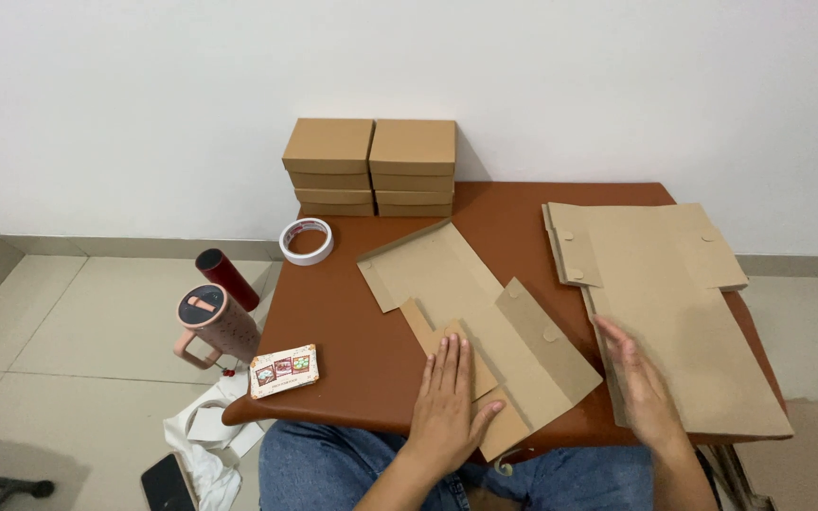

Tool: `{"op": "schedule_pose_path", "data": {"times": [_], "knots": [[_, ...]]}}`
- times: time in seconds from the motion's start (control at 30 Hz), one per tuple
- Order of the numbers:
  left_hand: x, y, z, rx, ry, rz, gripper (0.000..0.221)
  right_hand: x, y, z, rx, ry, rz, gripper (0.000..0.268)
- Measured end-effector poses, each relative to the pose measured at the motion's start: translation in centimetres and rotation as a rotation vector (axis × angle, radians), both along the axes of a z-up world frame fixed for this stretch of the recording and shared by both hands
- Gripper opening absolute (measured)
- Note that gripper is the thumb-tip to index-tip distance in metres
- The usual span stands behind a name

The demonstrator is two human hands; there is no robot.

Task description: Assembling a cardboard box by folding and tucking flaps from a flat template.

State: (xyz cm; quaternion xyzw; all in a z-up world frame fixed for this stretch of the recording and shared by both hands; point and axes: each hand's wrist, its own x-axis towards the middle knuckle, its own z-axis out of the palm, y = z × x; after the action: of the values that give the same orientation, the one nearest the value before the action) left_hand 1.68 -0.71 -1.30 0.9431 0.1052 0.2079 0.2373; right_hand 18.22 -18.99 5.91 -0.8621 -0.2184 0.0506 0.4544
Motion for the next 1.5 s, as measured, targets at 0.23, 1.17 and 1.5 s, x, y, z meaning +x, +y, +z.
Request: {"op": "schedule_pose_path", "data": {"times": [0.23,1.17,1.5], "knots": [[-0.5,1.1,0.8,0.002,0.047,-0.024,0.079,-5.3,2.3,0.1,-0.267,0.437,0.567,0.1],[0.2,0.8,-0.7,0.169,0.07,-0.047,0.06,1.8,12.3,-5.7,-0.423,-0.32,0.535,0.053],[-0.1,0.7,-0.1,0.158,0.037,-0.046,0.059,5.8,17.3,-6.8,-0.29,-0.426,0.46,0.033]]}}
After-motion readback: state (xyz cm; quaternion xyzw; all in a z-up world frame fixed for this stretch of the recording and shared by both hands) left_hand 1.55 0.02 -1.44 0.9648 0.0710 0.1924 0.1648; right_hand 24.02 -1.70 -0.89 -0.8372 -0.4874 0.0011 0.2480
